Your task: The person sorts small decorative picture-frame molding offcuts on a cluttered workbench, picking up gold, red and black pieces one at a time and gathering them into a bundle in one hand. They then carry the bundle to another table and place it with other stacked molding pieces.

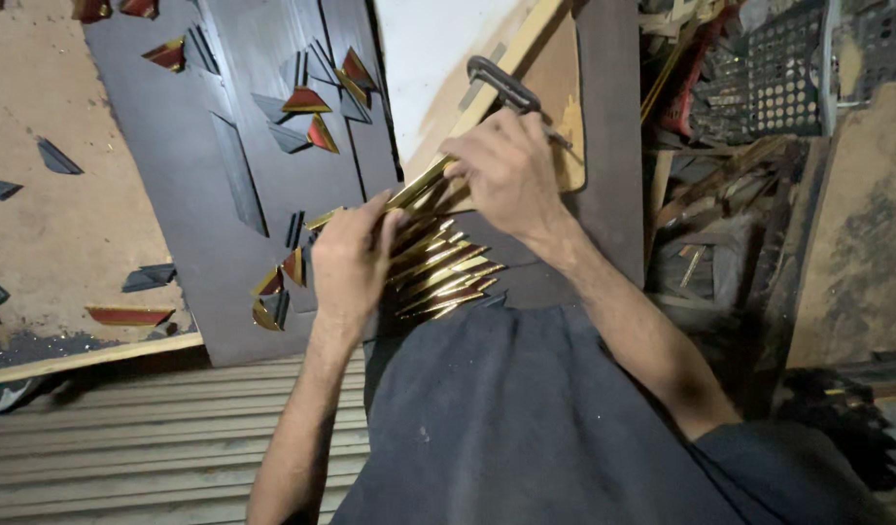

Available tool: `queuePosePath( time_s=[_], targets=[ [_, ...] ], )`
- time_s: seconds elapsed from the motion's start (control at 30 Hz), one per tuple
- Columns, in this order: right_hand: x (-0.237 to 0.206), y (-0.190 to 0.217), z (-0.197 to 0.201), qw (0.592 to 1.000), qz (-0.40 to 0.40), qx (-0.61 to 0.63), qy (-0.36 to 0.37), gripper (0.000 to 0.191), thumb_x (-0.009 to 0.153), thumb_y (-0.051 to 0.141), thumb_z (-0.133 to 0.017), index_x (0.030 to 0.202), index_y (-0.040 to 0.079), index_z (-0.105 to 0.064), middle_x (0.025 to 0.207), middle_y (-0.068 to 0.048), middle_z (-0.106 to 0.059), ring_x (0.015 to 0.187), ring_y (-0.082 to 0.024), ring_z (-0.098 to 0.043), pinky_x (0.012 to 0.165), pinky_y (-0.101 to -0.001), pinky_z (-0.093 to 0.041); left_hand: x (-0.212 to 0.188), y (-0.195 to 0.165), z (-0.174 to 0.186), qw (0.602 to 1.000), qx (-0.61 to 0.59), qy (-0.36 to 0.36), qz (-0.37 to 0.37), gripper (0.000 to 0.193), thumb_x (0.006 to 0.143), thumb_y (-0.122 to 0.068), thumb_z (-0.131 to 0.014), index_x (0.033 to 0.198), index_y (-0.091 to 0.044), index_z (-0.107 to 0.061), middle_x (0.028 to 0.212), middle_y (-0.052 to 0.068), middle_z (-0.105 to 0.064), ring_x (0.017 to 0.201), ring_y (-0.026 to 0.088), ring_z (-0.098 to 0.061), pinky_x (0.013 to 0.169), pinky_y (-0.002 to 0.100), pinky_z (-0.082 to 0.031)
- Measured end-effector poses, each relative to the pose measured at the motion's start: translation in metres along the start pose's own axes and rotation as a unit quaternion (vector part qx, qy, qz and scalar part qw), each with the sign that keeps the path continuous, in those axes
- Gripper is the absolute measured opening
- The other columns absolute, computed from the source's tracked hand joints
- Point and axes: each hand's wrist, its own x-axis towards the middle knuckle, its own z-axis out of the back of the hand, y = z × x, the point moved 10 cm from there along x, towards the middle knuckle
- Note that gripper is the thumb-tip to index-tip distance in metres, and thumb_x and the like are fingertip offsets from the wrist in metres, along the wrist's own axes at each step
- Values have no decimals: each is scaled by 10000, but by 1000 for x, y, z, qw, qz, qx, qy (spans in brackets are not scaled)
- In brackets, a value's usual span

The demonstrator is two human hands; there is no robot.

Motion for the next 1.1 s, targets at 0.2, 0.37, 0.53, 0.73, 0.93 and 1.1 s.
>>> queuePosePath(
  time_s=[0.2, 0.37, 0.53, 0.73, 0.93, 1.1],
  targets=[
    [-10, -23, 18, 999, -25, -1, -31, 184, 986, 168, -780, 1153, 91, -780, 1153, -27, -703, 1131, -240, -594, 918, -396, -408, 25, 41, -8, 983, -128, -11, 130, 286, 971, -173, -743, 1197, 3, -733, 1013, 190, -770, 784, 138, -743, 715, 292, -578],
    [1, -4, -13, 978, 130, -155, 56, 329, 971, 256, -751, 1294, 198, -733, 1236, 7, -728, 1254, -222, -595, 997, -384, -392, 36, 55, -41, 967, -48, 109, 223, 241, 959, -256, -739, 1132, -96, -788, 817, 166, -749, 667, 216, -730, 642, 335, -535],
    [49, -33, -43, 970, 171, -171, 35, 364, 1007, 126, -708, 1296, 348, -726, 1117, 57, -742, 1220, -180, -643, 1067, -456, -377, 50, 36, 14, 993, 110, 5, 32, 161, 987, -237, -756, 1091, -115, -766, 905, 99, -726, 835, 292, -676, 745, 409, -531],
    [88, -67, -48, 988, 94, -105, 68, 369, 906, 230, -809, 1269, 189, -753, 1105, -56, -708, 1108, -228, -628, 1017, -549, -373, 57, 93, 82, 931, 343, -117, 31, 528, 937, -298, -782, 1312, 45, -638, 1071, 204, -691, 893, 406, -629, 787, 467, -499],
    [49, 6, -8, 990, 99, -71, 68, 538, 760, 126, -809, 1294, 92, -752, 1105, -79, -703, 1057, -260, -626, 840, -407, -380, 43, 153, 72, 954, 240, -73, 163, 221, 1107, -213, -723, 1178, -17, -652, 1092, 193, -668, 990, 435, -630, 836, 526, -497],
    [27, 2, -20, 986, 89, -88, 108, 196, 882, 116, -739, 1071, 166, -753, 1069, 10, -727, 1063, -186, -618, 875, -388, -379, 35, 98, 119, 966, 183, -184, -1, 176, 980, -19, -695, 1150, 15, -668, 1098, 175, -669, 963, 330, -674, 817, 398, -551]
  ],
)
